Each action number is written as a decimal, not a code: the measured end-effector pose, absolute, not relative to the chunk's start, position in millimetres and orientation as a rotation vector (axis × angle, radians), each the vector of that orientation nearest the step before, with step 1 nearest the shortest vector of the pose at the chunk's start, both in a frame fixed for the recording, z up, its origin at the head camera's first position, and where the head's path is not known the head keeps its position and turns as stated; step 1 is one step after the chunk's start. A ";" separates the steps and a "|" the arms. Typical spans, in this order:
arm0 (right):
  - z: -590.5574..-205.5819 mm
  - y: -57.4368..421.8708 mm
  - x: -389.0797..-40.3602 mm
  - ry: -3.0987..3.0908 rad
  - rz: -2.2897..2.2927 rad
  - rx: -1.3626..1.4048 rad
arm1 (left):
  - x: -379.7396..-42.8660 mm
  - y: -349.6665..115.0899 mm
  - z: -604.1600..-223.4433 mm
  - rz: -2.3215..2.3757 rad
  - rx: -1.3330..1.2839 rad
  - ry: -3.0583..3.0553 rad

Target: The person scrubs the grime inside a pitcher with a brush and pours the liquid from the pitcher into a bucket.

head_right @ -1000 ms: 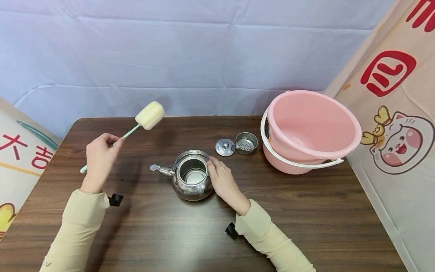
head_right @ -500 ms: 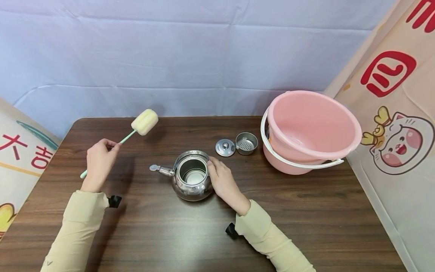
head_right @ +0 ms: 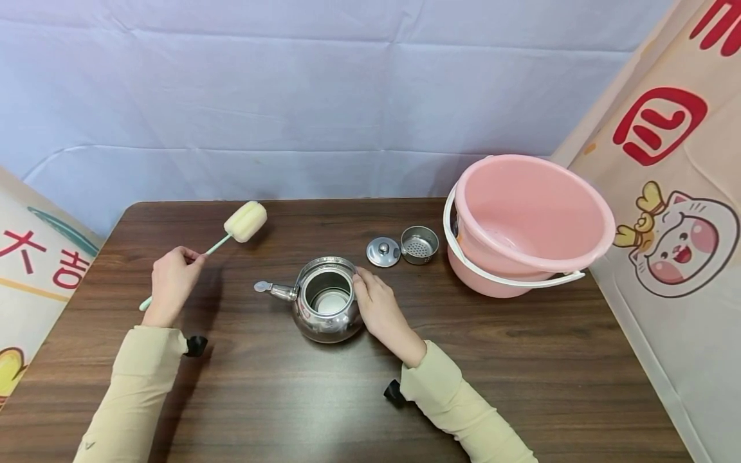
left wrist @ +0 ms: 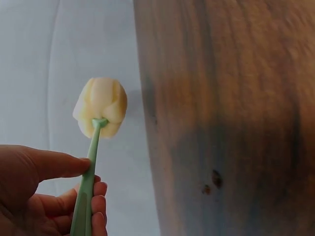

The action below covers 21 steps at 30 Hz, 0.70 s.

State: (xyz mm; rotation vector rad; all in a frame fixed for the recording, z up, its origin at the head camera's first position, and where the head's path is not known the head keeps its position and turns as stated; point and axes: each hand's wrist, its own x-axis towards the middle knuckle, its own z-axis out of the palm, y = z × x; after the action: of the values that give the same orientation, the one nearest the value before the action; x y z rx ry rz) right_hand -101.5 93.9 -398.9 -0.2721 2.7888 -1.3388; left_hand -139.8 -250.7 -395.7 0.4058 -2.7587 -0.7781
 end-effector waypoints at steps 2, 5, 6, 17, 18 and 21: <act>-398.9 93.9 -101.3 2.792 -1.340 -0.278 | -139.9 -252.1 -398.3 -0.779 0.418 -2.765; -398.9 94.1 -101.4 2.790 -1.338 -0.274 | -139.7 -254.0 -400.9 -0.777 0.430 -2.775; -398.9 94.1 -101.5 2.789 -1.338 -0.273 | -139.6 -254.6 -401.7 -0.776 0.434 -2.779; -399.8 93.9 -102.3 2.787 -1.343 -0.275 | -139.8 -260.4 -409.1 -0.762 0.443 -2.801; -400.0 93.9 -102.3 2.787 -1.341 -0.276 | -139.9 -261.0 -409.4 -0.762 0.445 -2.806; -400.3 94.0 -102.3 2.788 -1.337 -0.275 | -139.9 -262.6 -410.1 -0.762 0.455 -2.828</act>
State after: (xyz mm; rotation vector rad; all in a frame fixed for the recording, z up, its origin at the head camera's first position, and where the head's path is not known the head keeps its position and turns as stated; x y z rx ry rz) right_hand -102.3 94.0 -400.3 -0.2749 2.7882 -1.3374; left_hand -139.9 -262.6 -410.1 0.4550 -2.8284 -0.7623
